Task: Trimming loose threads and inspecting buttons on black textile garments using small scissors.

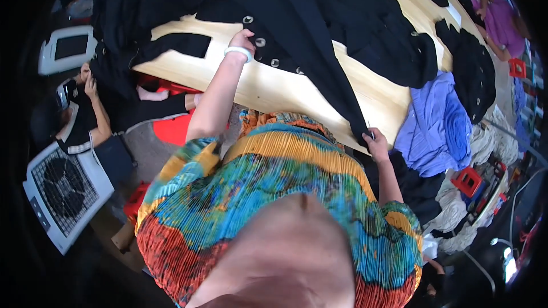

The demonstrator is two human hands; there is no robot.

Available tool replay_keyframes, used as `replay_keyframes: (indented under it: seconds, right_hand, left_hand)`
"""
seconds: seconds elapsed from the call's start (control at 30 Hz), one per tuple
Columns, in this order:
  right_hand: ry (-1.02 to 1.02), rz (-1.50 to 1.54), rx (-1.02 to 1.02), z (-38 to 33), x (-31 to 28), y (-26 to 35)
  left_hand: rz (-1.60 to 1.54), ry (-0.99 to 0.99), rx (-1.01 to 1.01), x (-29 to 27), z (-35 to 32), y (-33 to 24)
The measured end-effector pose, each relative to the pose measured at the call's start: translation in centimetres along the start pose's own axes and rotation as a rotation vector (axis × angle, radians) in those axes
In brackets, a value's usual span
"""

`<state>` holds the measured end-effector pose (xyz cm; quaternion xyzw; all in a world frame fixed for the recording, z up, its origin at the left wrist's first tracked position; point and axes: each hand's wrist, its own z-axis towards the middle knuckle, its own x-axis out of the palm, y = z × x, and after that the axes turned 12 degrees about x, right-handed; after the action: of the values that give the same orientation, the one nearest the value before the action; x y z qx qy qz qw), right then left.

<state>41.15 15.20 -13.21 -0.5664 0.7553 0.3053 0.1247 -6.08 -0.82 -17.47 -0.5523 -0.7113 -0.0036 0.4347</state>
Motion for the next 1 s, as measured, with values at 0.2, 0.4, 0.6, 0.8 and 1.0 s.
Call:
replay_keyframes:
  seconds: [0.2, 0.4, 0.6, 0.8, 1.0]
  right_hand:
    - [-0.168, -0.122, -0.251, 2.2, -1.8, 3.4]
    - [-0.027, -0.080, -0.352, -0.9, -0.4, 17.7]
    - [0.376, -0.215, -0.561, 2.7, 1.0, 21.7]
    - [0.225, -0.314, -0.347, 5.1, 2.3, 22.8]
    - [0.014, -0.139, -0.523, 5.2, 3.4, 23.2]
  left_hand:
    - [0.375, 0.156, 0.108, 0.8, -9.3, 4.0]
    - [0.799, 0.706, 0.471, 4.0, -14.7, 11.9]
    - [0.821, 0.748, 0.456, 5.6, -15.5, 14.9]
    - [0.995, 0.629, 0.417, 2.8, -13.6, 15.0]
    - [0.952, 0.396, 0.649, -0.1, -10.4, 15.0]
